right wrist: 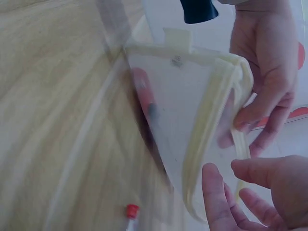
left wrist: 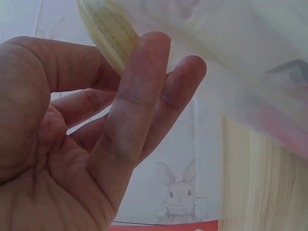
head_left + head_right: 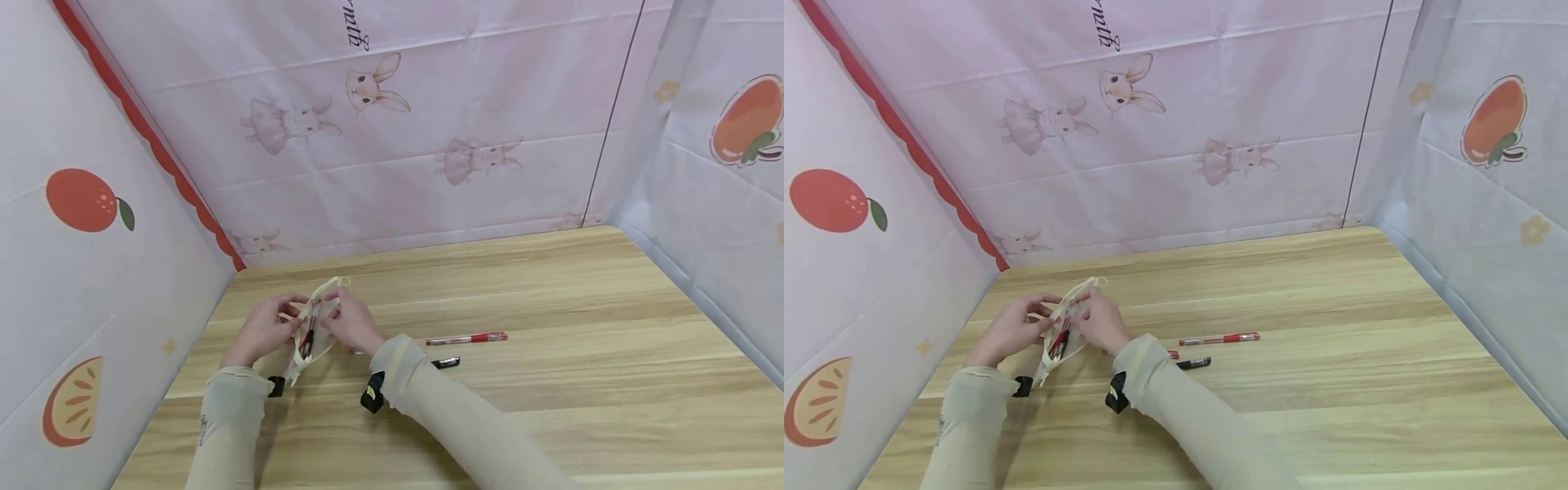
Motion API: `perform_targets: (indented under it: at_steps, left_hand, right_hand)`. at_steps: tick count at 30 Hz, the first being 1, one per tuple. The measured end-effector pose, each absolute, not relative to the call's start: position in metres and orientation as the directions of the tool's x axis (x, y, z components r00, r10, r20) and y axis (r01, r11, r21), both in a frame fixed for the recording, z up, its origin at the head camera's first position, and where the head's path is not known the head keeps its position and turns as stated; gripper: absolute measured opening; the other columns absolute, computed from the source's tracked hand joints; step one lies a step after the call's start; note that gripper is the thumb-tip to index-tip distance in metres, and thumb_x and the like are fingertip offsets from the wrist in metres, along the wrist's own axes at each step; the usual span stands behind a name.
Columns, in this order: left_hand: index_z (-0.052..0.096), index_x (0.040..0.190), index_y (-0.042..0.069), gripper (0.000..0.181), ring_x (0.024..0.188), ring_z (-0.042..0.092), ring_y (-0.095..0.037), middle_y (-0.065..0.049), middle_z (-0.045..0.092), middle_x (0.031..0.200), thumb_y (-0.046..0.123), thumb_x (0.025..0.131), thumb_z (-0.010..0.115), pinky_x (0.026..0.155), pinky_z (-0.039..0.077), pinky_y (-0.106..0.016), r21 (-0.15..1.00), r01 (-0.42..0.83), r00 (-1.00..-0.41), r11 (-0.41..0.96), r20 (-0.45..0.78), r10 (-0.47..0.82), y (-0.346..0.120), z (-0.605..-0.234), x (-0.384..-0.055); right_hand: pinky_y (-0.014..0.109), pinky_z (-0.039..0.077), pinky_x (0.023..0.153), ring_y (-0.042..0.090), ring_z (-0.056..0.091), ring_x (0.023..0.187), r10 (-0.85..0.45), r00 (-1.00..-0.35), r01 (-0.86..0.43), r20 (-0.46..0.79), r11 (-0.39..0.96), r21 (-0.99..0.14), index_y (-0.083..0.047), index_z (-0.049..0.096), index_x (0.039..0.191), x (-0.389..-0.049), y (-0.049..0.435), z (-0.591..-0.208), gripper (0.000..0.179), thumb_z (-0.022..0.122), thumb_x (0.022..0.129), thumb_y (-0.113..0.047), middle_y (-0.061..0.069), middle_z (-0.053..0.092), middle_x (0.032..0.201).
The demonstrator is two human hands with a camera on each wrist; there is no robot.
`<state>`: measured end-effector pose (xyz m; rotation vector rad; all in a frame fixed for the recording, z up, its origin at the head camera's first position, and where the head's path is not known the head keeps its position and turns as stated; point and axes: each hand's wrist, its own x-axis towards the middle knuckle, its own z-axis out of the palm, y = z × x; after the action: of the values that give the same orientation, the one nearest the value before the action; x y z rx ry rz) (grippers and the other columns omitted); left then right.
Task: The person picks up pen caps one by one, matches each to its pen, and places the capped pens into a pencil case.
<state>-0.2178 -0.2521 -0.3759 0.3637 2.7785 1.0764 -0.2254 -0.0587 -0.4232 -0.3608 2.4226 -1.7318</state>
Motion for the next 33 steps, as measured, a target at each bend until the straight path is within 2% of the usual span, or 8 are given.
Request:
perform_targets:
  at_steps: [5, 9, 15, 25, 29, 33]
  left_hand:
    - [0.062, 0.142, 0.002, 0.042, 0.087, 0.074, -0.024, -0.026, 0.071, 0.116, 0.002, 0.100, 0.065, 0.070, 0.066, -0.041, 0.682, 0.173, -0.961, 0.710, -0.042, 0.274, -0.252, -0.374, -0.218]
    - [0.063, 0.142, 0.003, 0.041, 0.088, 0.074, -0.024, -0.025, 0.072, 0.116, 0.002, 0.100, 0.065, 0.070, 0.066, -0.041, 0.677, 0.171, -0.962, 0.716, -0.043, 0.271, -0.252, -0.374, -0.218]
    - [0.064, 0.141, 0.004, 0.041, 0.088, 0.074, -0.024, -0.024, 0.073, 0.114, 0.002, 0.100, 0.065, 0.068, 0.065, -0.038, 0.663, 0.183, -0.963, 0.726, -0.027, 0.267, -0.251, -0.373, -0.219]
    - [0.066, 0.139, 0.004, 0.040, 0.086, 0.073, -0.022, -0.023, 0.073, 0.113, 0.001, 0.099, 0.064, 0.065, 0.062, -0.034, 0.645, 0.211, -0.960, 0.735, -0.005, 0.280, -0.252, -0.373, -0.218]
    - [0.066, 0.139, 0.003, 0.041, 0.086, 0.073, -0.023, -0.023, 0.073, 0.113, 0.001, 0.099, 0.064, 0.066, 0.063, -0.035, 0.643, 0.215, -0.959, 0.735, -0.004, 0.284, -0.253, -0.374, -0.218]
    - [0.066, 0.139, 0.004, 0.041, 0.087, 0.073, -0.023, -0.023, 0.073, 0.113, 0.001, 0.099, 0.064, 0.068, 0.064, -0.039, 0.640, 0.209, -0.960, 0.739, -0.009, 0.279, -0.253, -0.375, -0.218]
  right_hand:
    - [0.031, 0.062, 0.066, 0.021, 0.071, 0.073, -0.319, -0.947, -0.133, 0.042, 0.269, -0.954, -0.009, 0.059, 0.135, -0.224, -0.047, -0.415, 0.037, 0.072, 0.101, -0.005, 0.008, 0.069, 0.097]
    - [0.027, 0.060, 0.068, 0.019, 0.068, 0.080, -0.351, -0.934, -0.176, 0.062, 0.304, -0.936, -0.009, 0.061, 0.135, -0.226, -0.036, -0.410, 0.038, 0.073, 0.100, -0.006, 0.008, 0.070, 0.103]
    - [0.031, 0.062, 0.071, 0.030, 0.073, 0.092, -0.397, -0.916, -0.206, 0.060, 0.336, -0.919, -0.008, 0.059, 0.138, -0.229, -0.014, -0.407, 0.039, 0.072, 0.101, -0.008, 0.010, 0.069, 0.106]
    - [0.028, 0.061, 0.072, 0.020, 0.071, 0.087, -0.426, -0.903, -0.228, 0.048, 0.383, -0.895, -0.009, 0.060, 0.136, -0.236, 0.017, -0.414, 0.038, 0.073, 0.101, -0.009, 0.009, 0.068, 0.104]
    - [0.033, 0.065, 0.076, 0.025, 0.072, 0.091, -0.440, -0.898, -0.213, 0.027, 0.379, -0.901, -0.009, 0.059, 0.136, -0.235, 0.026, -0.414, 0.038, 0.073, 0.101, -0.009, 0.010, 0.066, 0.107]
    - [0.033, 0.065, 0.076, 0.023, 0.071, 0.090, -0.451, -0.892, -0.204, 0.014, 0.376, -0.904, -0.010, 0.058, 0.137, -0.234, 0.034, -0.414, 0.039, 0.073, 0.102, -0.010, 0.011, 0.064, 0.111]
